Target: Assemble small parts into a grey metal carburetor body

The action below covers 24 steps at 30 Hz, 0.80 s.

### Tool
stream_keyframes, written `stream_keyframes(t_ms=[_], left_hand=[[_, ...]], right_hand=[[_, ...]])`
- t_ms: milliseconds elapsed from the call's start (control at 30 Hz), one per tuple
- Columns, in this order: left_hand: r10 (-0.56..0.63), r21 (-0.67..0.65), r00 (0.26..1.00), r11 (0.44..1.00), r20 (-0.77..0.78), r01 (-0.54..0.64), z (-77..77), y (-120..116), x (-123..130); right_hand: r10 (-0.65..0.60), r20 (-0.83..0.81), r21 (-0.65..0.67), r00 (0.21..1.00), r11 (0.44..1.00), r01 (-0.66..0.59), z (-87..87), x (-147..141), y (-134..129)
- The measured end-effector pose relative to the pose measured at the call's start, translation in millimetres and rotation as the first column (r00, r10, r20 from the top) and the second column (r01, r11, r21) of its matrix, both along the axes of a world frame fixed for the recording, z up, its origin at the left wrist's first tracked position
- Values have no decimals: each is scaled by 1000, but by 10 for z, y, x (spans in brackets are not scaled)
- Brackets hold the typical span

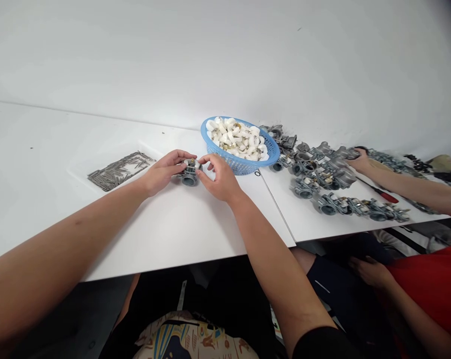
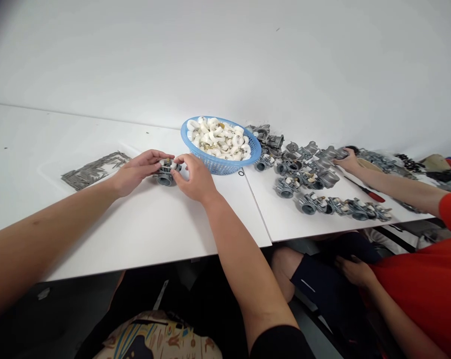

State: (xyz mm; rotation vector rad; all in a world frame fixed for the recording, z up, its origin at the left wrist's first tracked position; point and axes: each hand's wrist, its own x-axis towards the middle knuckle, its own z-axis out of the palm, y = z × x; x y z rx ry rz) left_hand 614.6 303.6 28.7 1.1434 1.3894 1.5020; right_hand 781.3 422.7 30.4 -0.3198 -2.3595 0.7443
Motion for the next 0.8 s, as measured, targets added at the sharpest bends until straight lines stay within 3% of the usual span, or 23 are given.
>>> stream_keyframes(t_ms=[333,800], left_hand=[[4,-18,1000,1000,4,-4,19,-2,25],[15,-36,999,999,28,-14,33,-7,42]], right_hand=[[19,82,-140,996,990,-7,-16,1,19],[37,90,-193,995,981,-19,-68,-1,65]])
